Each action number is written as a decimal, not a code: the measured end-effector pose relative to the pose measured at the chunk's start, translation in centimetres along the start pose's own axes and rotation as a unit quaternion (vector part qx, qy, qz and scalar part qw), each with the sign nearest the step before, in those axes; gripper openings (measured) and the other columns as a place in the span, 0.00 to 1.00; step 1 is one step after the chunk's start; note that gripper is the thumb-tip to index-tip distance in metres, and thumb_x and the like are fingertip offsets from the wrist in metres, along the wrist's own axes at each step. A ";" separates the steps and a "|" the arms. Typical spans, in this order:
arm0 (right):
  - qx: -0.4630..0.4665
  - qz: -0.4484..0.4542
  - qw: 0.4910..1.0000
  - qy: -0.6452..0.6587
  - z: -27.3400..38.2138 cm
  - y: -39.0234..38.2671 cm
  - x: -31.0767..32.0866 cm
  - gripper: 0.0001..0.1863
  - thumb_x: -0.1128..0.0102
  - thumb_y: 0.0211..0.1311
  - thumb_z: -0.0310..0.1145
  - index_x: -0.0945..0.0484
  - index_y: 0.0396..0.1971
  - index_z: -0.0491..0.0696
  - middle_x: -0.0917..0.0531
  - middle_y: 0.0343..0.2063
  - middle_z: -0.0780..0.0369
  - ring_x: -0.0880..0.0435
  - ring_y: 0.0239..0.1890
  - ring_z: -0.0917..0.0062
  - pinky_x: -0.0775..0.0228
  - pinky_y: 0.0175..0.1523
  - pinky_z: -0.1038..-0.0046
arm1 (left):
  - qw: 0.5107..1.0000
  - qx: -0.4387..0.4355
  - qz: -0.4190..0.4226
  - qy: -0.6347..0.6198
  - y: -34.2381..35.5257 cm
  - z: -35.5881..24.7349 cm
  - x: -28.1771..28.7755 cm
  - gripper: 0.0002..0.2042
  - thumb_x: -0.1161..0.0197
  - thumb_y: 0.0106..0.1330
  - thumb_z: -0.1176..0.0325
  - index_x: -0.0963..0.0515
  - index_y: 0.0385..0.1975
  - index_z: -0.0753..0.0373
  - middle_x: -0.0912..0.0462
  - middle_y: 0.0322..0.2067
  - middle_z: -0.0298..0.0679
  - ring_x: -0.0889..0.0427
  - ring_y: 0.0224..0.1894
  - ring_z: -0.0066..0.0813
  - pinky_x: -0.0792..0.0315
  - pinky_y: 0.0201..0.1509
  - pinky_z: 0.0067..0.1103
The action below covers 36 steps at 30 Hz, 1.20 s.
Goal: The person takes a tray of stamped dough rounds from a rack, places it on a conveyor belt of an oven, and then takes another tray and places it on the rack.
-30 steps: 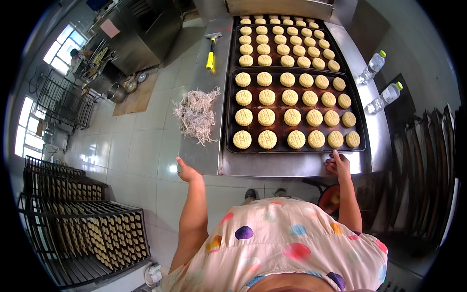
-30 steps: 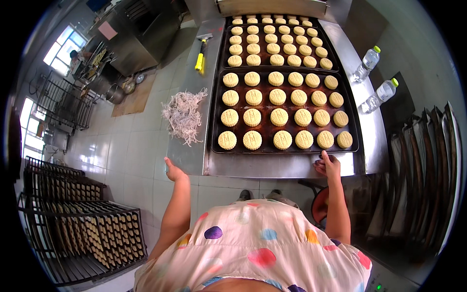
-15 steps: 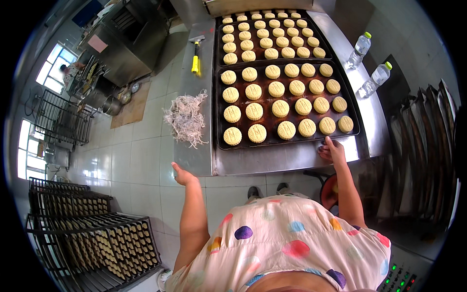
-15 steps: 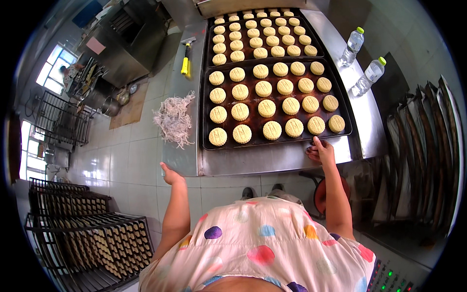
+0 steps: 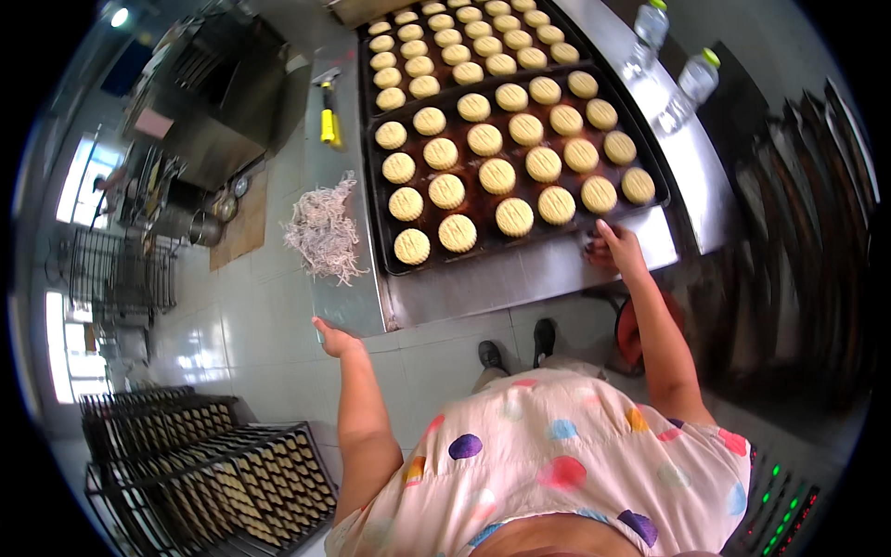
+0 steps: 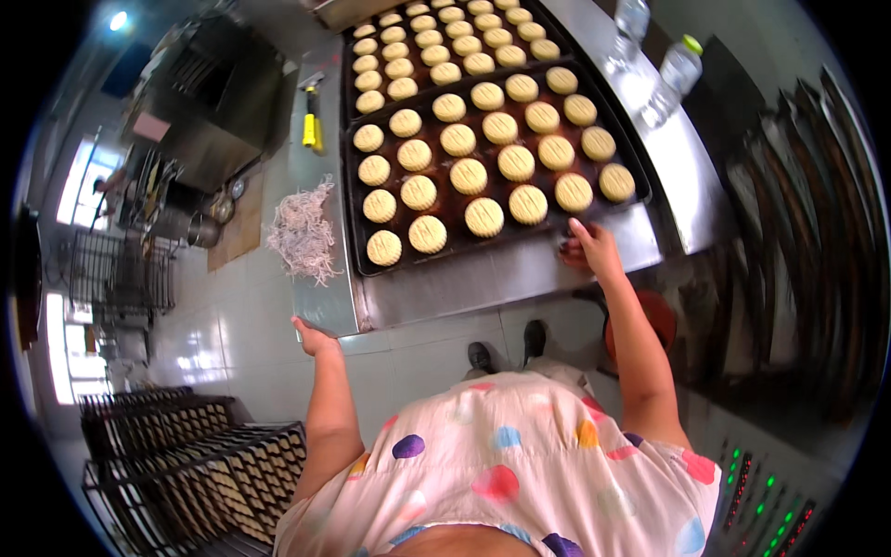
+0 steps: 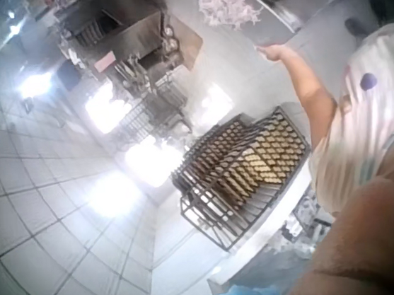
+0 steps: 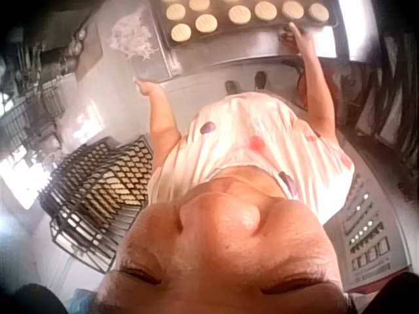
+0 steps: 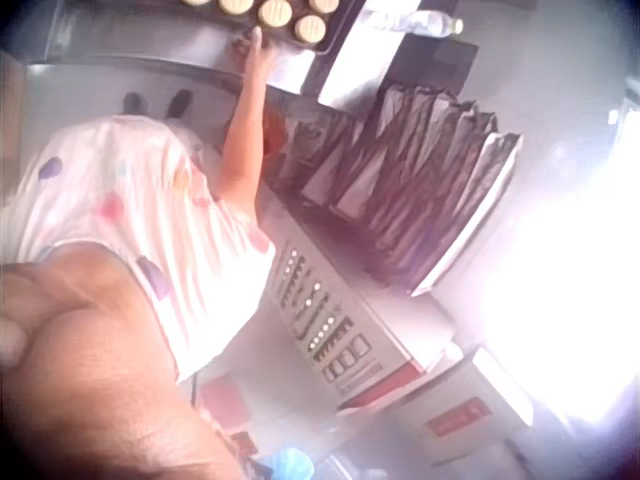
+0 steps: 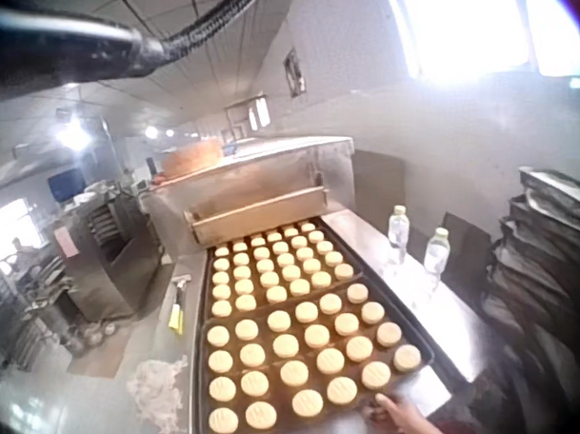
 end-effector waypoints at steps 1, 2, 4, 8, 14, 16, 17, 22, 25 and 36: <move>0.028 0.004 0.999 -0.042 -0.7 -0.4 0.1 0.15 0.45 0.60 0.38 0.30 0.36 0.39 0.21 0.25 0.57 0.18 0.23 0.72 0.23 0.27 0.73 | 1.000 0.001 0.014 -0.013 0.1 0.1 0.0 0.29 0.41 0.59 0.49 0.29 0.44 0.75 0.25 0.46 0.44 0.24 0.44 0.37 0.30 0.49 0.26; 0.057 -0.004 0.997 -0.043 -1.9 -1.4 0.1 0.13 0.46 0.61 0.36 0.30 0.36 0.39 0.21 0.25 0.57 0.18 0.23 0.72 0.24 0.27 0.74 | 1.000 -0.008 0.007 0.023 0.1 0.0 -0.1 0.29 0.43 0.59 0.48 0.29 0.46 0.74 0.25 0.47 0.43 0.25 0.45 0.36 0.31 0.51 0.26; 0.069 -0.021 0.997 -0.006 -4.7 -3.9 0.4 0.11 0.48 0.62 0.33 0.30 0.36 0.39 0.20 0.24 0.58 0.18 0.23 0.74 0.24 0.27 0.76 | 0.996 -0.005 -0.008 0.087 -0.1 -0.1 -0.2 0.30 0.45 0.60 0.47 0.30 0.49 0.72 0.26 0.49 0.41 0.26 0.48 0.35 0.33 0.54 0.27; 0.088 -0.059 0.994 0.012 -12.5 -10.9 2.1 0.09 0.48 0.61 0.31 0.28 0.33 0.40 0.20 0.21 0.60 0.19 0.23 0.77 0.26 0.26 0.78 | 0.984 0.045 -0.046 0.168 -1.7 -1.0 0.2 0.34 0.42 0.55 0.44 0.28 0.44 0.75 0.27 0.49 0.49 0.27 0.50 0.40 0.34 0.55 0.26; 0.039 -0.201 0.974 -0.093 -25.7 -22.4 4.8 0.09 0.46 0.56 0.30 0.25 0.30 0.39 0.19 0.20 0.59 0.20 0.20 0.79 0.28 0.25 0.76 | 0.961 0.062 -0.099 0.251 -2.1 -1.3 1.2 0.34 0.45 0.56 0.46 0.32 0.48 0.75 0.30 0.52 0.52 0.28 0.51 0.46 0.35 0.57 0.33; 0.022 -0.207 0.971 -0.121 -29.0 -26.0 5.0 0.10 0.45 0.54 0.32 0.24 0.31 0.41 0.19 0.22 0.58 0.19 0.23 0.76 0.28 0.28 0.73 | 0.964 -0.003 -0.066 0.258 -0.6 -0.4 2.2 0.32 0.48 0.58 0.48 0.33 0.50 0.74 0.30 0.51 0.53 0.29 0.51 0.47 0.36 0.56 0.35; -0.032 -0.200 0.971 -0.127 -30.7 -28.0 5.0 0.11 0.44 0.53 0.34 0.23 0.33 0.43 0.18 0.24 0.58 0.18 0.25 0.73 0.28 0.31 0.70 | 0.957 -0.045 -0.043 0.284 0.4 0.3 3.4 0.30 0.50 0.59 0.50 0.34 0.50 0.74 0.30 0.51 0.54 0.29 0.51 0.47 0.36 0.56 0.36; -0.040 -0.167 0.934 -0.312 -36.3 -38.3 5.4 0.13 0.45 0.52 0.39 0.21 0.35 0.49 0.19 0.33 0.57 0.21 0.38 0.63 0.30 0.43 0.65 | 0.781 0.004 0.311 0.542 3.2 5.7 14.9 0.14 0.54 0.64 0.60 0.29 0.44 0.60 0.25 0.33 0.38 0.25 0.34 0.30 0.33 0.35 0.25; -0.084 -0.213 0.925 -0.303 -40.8 -43.6 7.0 0.13 0.44 0.51 0.39 0.21 0.34 0.48 0.19 0.32 0.57 0.21 0.38 0.65 0.30 0.43 0.66 | 0.448 0.250 0.655 0.554 -0.6 10.1 24.1 0.13 0.53 0.64 0.61 0.25 0.37 0.62 0.23 0.23 0.35 0.26 0.22 0.24 0.34 0.25 0.19; -0.213 -0.402 0.889 -0.040 -58.9 -63.9 16.9 0.10 0.41 0.52 0.32 0.22 0.31 0.42 0.18 0.23 0.59 0.19 0.22 0.76 0.26 0.30 0.72 | 0.401 0.145 0.716 0.553 -23.1 19.9 28.6 0.09 0.48 0.65 0.66 0.30 0.33 0.66 0.23 0.25 0.39 0.23 0.24 0.24 0.32 0.20 0.16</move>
Point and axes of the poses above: each hand's wrist, its own y-axis towards the middle knuckle, its own x-axis out of the back of the hand, z = x × y, the point moved 2 cm from there along y, towards the middle knuckle
